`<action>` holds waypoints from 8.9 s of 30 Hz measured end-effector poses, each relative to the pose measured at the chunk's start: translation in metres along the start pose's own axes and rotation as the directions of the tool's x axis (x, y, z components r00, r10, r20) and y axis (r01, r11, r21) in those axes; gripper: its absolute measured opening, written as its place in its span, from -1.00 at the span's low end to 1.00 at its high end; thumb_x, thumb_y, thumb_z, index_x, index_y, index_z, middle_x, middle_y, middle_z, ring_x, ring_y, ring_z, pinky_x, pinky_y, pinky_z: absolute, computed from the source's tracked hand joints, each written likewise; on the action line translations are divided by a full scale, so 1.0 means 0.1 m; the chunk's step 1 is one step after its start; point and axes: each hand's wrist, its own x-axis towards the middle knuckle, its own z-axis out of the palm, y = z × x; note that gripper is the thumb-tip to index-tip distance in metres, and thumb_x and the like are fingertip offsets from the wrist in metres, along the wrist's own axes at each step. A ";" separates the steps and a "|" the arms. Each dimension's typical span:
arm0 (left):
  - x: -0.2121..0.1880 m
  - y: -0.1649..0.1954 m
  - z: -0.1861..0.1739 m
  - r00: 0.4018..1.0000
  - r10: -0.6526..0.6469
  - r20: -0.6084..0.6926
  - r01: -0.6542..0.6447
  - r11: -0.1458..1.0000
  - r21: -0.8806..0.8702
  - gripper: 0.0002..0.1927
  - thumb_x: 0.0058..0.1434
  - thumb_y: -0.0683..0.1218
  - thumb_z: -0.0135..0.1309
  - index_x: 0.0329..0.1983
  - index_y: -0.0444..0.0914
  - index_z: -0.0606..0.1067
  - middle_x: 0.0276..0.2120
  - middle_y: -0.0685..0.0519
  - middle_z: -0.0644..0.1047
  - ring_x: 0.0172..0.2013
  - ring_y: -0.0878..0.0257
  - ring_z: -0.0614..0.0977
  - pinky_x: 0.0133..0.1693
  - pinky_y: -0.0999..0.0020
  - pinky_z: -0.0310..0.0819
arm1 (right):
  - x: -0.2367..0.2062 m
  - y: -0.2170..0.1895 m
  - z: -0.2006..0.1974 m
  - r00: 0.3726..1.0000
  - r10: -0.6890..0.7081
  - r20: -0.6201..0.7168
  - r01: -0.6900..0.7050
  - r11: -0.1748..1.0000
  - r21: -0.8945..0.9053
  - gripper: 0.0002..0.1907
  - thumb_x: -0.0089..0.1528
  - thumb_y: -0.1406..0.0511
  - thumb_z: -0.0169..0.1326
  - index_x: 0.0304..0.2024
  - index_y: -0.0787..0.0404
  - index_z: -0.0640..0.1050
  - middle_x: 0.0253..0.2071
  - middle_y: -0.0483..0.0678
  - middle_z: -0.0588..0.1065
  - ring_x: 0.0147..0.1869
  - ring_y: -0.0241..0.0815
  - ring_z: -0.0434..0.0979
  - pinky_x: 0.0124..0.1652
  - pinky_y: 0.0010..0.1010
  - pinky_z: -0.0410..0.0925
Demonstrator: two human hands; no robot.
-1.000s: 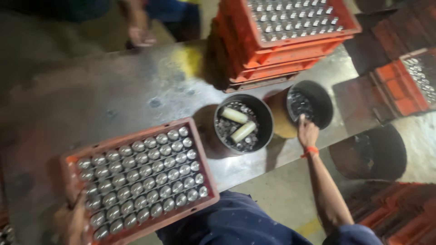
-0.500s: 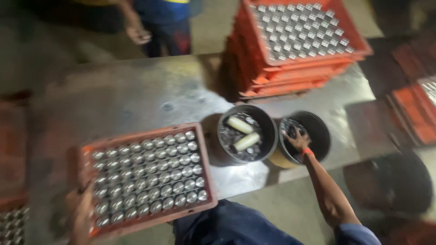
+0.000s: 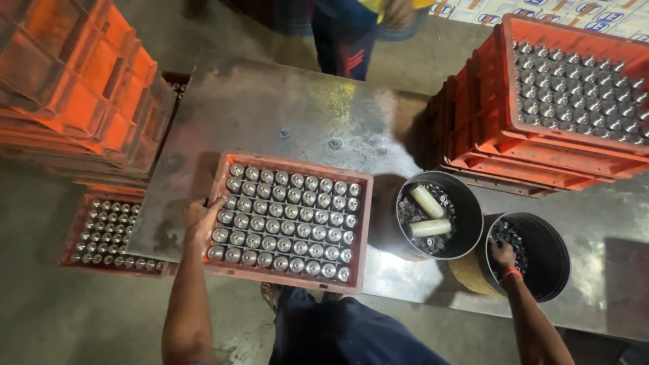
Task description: The person repeatedly picks small metal caps from a red crate, inspects them, and places them into a nearby metal bin. The person continues this repetitive sorting process throughout the clip.
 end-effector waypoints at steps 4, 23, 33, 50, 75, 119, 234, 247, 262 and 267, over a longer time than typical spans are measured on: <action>0.05 0.08 -0.04 1.000 0.008 -0.010 -0.006 0.988 0.153 -0.51 0.13 0.20 0.28 -0.23 -0.35 0.66 -0.41 -0.13 0.66 -0.39 0.15 0.64 -0.33 0.11 0.47 | -0.06 -0.13 -0.13 0.949 0.275 0.155 -0.316 0.814 0.488 -0.66 0.40 0.06 0.08 -0.02 0.19 0.55 -0.19 0.18 0.58 -0.15 0.05 0.59 -0.20 -0.21 0.41; -0.01 0.33 -0.18 0.969 0.189 -0.159 -0.045 0.769 0.637 -0.29 0.04 0.50 0.19 -0.05 -0.13 0.62 -0.19 -0.21 0.65 -0.12 -0.20 0.66 -0.12 -0.10 0.55 | -0.16 0.04 -0.33 0.787 0.286 0.547 -0.606 0.196 0.771 -0.74 0.47 0.11 0.14 -0.07 0.17 0.55 -0.22 -0.12 0.52 -0.29 -0.30 0.49 -0.41 -0.57 0.32; 0.16 0.02 -0.09 0.992 0.107 0.072 -0.115 0.985 0.131 -0.38 0.10 0.35 0.21 -0.17 -0.29 0.61 -0.30 -0.14 0.66 -0.22 -0.02 0.71 -0.19 0.06 0.54 | -0.32 0.22 -0.47 0.909 0.371 0.190 -0.414 0.859 0.302 -0.59 0.51 0.07 0.14 -0.18 0.30 0.55 -0.33 -0.04 0.43 -0.34 -0.19 0.38 -0.38 -0.34 0.25; -0.62 -0.48 0.41 0.933 0.155 -0.325 -0.272 0.894 -0.356 -0.63 0.41 0.14 0.07 -0.03 -0.25 0.53 -0.20 -0.08 0.61 -0.19 0.04 0.61 -0.13 0.13 0.51 | -1.69 -2.72 1.13 0.780 -0.098 0.618 -0.620 0.016 0.785 -0.85 0.41 0.14 0.06 -0.15 0.03 0.47 -0.44 -0.38 0.28 -0.54 -0.58 0.15 -0.62 -0.72 -0.02; -1.67 -0.97 0.49 0.882 0.061 0.467 0.471 -0.160 -0.868 -0.73 0.62 0.08 -0.05 -0.09 -0.18 0.46 -0.38 0.19 0.46 -0.45 0.40 0.45 -0.47 0.50 0.31 | -2.49 -4.41 2.15 0.781 -0.309 0.543 -0.142 0.758 0.636 -0.67 0.18 0.33 0.25 0.01 0.20 0.59 -0.16 -0.04 0.66 -0.17 -0.26 0.65 -0.15 -0.44 0.54; -1.51 -1.01 0.15 0.855 -0.257 0.451 0.475 0.037 -0.879 -0.70 0.31 0.07 -0.09 -0.20 -0.18 0.58 -0.52 0.13 0.49 -0.57 0.32 0.49 -0.55 0.41 0.28 | -2.37 -4.15 2.59 0.707 -0.518 0.482 0.006 0.685 0.728 -0.76 0.27 0.39 0.22 0.00 0.30 0.60 -0.07 -0.01 0.64 -0.02 -0.27 0.62 -0.01 -0.42 0.48; -1.44 -1.26 0.01 0.875 -0.099 0.474 0.484 0.139 -0.864 -0.60 0.37 0.02 -0.05 0.18 -0.26 0.47 -0.49 0.21 0.36 -0.59 0.44 0.31 -0.60 0.53 0.15 | -0.98 -5.55 2.72 0.432 -0.885 0.175 0.869 0.460 0.181 -0.85 0.11 0.36 0.19 -0.27 0.20 0.68 -0.26 0.10 0.61 -0.19 0.13 0.62 -0.18 -0.10 0.45; -1.64 -0.72 0.01 0.887 -0.129 0.443 0.393 0.715 -0.578 -0.59 0.32 0.07 -0.01 0.22 -0.02 0.36 -0.42 0.26 0.45 -0.60 0.48 0.42 -0.65 0.56 0.20 | -2.68 -4.32 2.30 0.380 -0.806 0.454 0.290 0.569 0.769 -0.79 0.33 0.31 0.21 -0.09 0.36 0.60 -0.23 0.04 0.59 -0.11 -0.28 0.54 -0.11 -0.40 0.43; -1.95 -1.23 -0.10 0.871 -0.263 0.415 0.472 0.211 -0.856 -0.80 0.38 0.00 0.00 -0.06 -0.19 0.45 -0.44 0.14 0.44 -0.51 0.35 0.45 -0.53 0.45 0.28 | -2.68 -4.14 2.45 0.202 -0.945 0.259 0.862 0.297 0.412 -0.70 0.06 0.30 0.21 -0.13 0.11 0.60 -0.16 0.01 0.57 -0.10 0.10 0.59 -0.12 -0.14 0.46; -1.91 -1.19 -0.11 0.875 -0.221 0.431 0.475 0.223 -0.851 -0.78 0.44 -0.04 -0.01 0.03 -0.24 0.47 -0.45 0.15 0.39 -0.52 0.40 0.40 -0.52 0.47 0.27 | -2.64 -4.19 2.47 0.309 -0.837 0.452 0.852 0.455 0.260 -0.78 0.11 0.29 0.28 -0.19 0.16 0.63 -0.25 0.08 0.55 -0.15 0.14 0.58 -0.17 -0.12 0.43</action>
